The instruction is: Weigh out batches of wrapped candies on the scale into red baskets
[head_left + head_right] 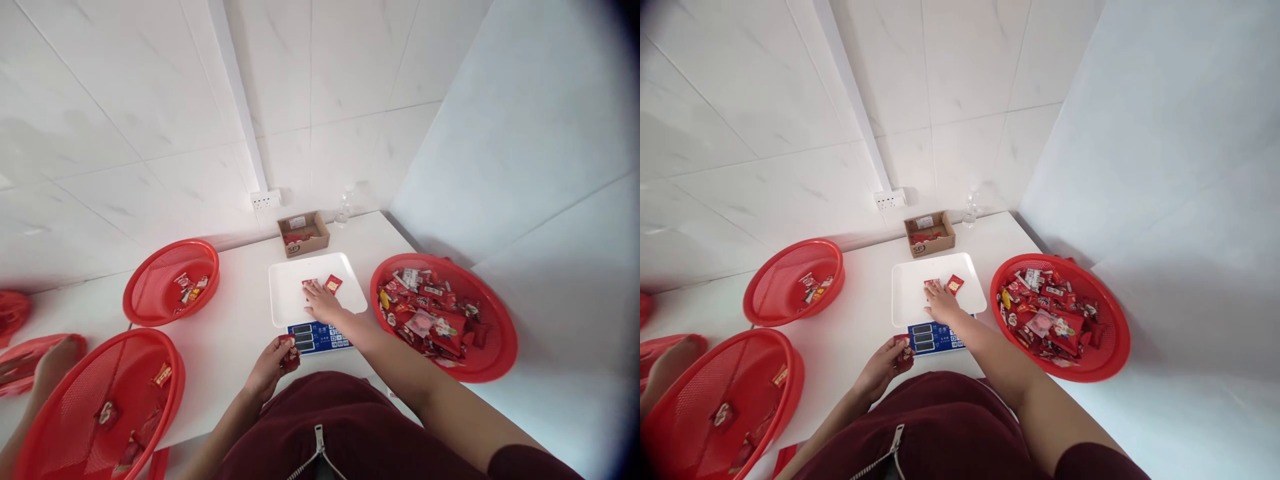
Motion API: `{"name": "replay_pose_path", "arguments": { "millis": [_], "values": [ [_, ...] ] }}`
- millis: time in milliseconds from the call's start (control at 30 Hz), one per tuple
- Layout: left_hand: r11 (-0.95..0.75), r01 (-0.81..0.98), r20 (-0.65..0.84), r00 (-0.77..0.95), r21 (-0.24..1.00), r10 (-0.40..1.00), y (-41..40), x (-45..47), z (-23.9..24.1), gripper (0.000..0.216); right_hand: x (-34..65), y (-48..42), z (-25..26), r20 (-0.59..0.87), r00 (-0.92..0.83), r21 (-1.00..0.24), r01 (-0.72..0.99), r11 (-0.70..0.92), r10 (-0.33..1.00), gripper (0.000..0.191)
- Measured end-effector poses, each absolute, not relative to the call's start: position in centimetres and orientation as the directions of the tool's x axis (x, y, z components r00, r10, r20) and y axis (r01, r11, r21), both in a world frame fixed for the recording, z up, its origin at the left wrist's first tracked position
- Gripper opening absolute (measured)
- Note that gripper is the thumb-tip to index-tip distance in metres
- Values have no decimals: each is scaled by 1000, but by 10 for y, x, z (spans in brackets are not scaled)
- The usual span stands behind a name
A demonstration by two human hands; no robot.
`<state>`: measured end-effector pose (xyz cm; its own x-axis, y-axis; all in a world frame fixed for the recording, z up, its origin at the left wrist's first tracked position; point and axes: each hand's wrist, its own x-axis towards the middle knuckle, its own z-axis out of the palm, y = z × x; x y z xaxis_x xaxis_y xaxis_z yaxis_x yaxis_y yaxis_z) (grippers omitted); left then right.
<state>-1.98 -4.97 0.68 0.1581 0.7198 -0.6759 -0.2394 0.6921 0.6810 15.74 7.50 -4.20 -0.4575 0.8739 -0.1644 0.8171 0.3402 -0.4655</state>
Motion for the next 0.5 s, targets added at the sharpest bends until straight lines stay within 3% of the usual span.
{"name": "replay_pose_path", "arguments": {
  "millis": [67, 167, 233, 300, 400, 500],
  "values": [
    [702, -237, -690, 144, 672, 709, -49, -17, 6, 48, 161, 77, -39, -153, -468, -511, 791, 336, 870, 63],
    [721, -228, -711, 138, 654, 689, -47, -13, 3, 47, 184, 71, -35, 5, -385, -629, 716, 303, 923, 59],
    [731, -212, -717, 152, 648, 680, -45, -10, 2, 46, 214, 60, -35, 125, -215, -701, 671, 239, 969, 52],
    [730, -182, -709, 175, 659, 683, -41, -5, 3, 45, 256, 47, -39, 149, 11, -749, 654, 106, 989, 47],
    [722, -121, -697, 196, 681, 690, -33, 4, 5, 46, 319, 26, -54, -44, 323, -737, 628, -249, 945, 45],
    [706, -92, -682, 197, 702, 704, -26, 16, 7, 50, 356, 11, -72, -325, 358, -575, 660, -483, 875, 45]
  ]
}}
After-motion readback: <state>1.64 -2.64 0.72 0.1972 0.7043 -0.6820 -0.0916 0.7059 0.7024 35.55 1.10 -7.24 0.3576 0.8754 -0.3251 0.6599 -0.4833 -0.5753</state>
